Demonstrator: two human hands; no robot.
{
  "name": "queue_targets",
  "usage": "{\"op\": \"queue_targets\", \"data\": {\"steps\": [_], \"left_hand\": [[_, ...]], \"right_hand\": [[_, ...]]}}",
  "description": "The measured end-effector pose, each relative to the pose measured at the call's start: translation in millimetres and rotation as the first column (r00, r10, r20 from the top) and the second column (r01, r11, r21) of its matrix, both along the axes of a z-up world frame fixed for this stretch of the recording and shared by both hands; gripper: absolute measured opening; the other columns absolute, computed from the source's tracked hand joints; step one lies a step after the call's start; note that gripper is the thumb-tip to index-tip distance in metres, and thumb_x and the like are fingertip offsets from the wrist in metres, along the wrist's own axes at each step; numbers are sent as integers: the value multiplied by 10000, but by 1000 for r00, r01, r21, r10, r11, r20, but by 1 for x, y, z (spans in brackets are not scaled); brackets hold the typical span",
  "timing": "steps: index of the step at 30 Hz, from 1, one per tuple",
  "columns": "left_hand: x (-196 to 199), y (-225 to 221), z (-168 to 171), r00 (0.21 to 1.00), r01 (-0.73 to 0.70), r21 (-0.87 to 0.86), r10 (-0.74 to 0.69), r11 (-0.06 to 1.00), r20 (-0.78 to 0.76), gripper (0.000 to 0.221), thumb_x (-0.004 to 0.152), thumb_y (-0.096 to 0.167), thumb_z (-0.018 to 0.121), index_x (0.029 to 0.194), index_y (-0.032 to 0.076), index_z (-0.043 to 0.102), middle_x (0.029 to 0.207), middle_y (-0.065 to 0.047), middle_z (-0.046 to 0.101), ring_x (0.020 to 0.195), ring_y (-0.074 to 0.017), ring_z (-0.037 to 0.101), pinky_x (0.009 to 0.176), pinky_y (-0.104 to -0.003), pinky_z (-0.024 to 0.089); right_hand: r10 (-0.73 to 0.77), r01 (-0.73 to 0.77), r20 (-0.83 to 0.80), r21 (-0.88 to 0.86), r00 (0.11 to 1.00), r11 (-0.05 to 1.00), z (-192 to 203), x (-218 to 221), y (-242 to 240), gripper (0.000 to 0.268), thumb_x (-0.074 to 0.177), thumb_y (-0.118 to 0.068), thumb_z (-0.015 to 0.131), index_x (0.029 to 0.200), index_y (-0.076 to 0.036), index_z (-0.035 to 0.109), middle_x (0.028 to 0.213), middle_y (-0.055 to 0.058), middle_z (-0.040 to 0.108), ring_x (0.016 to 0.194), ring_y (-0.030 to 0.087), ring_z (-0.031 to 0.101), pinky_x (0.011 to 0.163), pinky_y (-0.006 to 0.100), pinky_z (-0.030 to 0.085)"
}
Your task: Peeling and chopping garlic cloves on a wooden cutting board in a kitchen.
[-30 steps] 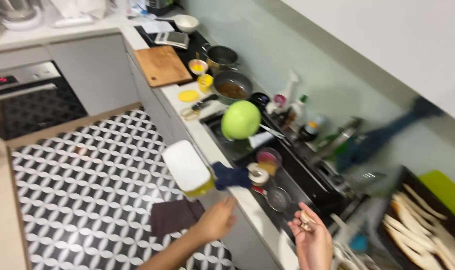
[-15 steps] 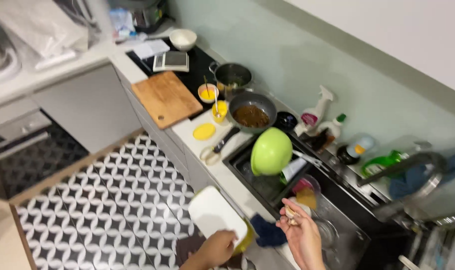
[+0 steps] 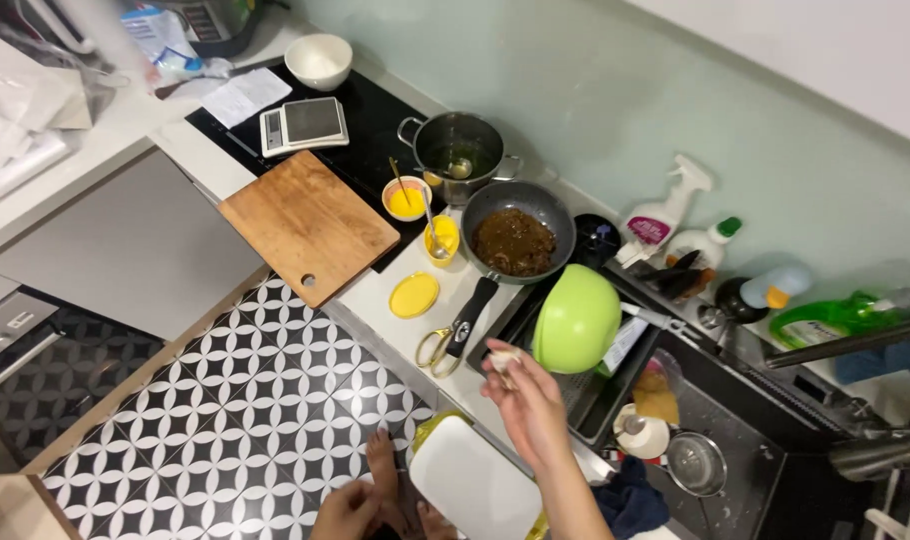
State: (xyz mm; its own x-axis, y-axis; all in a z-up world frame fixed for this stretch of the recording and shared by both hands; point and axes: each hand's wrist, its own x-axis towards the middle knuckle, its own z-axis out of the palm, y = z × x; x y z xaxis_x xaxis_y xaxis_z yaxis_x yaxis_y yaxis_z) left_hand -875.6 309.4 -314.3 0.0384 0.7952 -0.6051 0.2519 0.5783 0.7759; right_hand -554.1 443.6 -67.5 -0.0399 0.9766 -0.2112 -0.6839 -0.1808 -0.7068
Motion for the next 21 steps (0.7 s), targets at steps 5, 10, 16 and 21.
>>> {"op": "queue_targets", "data": {"steps": [5,10,16,21], "left_hand": [[8,113,166,967,-79,236,17,969,255,164,957,119,654,976,-30,721,883,-59,739,749,-104,660,699,-255,544],[-14,232,288,994,25,805,72,593,-84,456,784,-8,778,1218,44,652,1022,-89,641,699,-142,650,681,-264,538],[-71,332,270,956,291,859,-95,422,-277,331,811,-26,741,1136,31,711,1014,-118,645,845,-276,703,729,-324,571],[-106,392,232,939,344,699,-213,627,-270,183,849,20,735,1030,13,763,861,-114,664,717,-262,680,640,-335,541]], "right_hand": [[87,-85,-15,87,996,993,3,-85,63,335,1035,-125,558,1298,78,598,1054,116,657,861,138,583,806,326,509],[145,-142,-52,68,988,988,-14,-168,124,277,1027,-113,599,1241,56,645,977,76,671,723,78,524,656,251,440],[133,-133,-12,-137,991,982,-66,-241,183,128,1047,-149,664,1069,-24,652,885,4,598,690,73,507,583,240,390],[37,-57,-86,-252,996,966,-76,-267,226,229,1034,-237,588,1061,-22,661,892,11,631,688,99,525,601,257,420]]}}
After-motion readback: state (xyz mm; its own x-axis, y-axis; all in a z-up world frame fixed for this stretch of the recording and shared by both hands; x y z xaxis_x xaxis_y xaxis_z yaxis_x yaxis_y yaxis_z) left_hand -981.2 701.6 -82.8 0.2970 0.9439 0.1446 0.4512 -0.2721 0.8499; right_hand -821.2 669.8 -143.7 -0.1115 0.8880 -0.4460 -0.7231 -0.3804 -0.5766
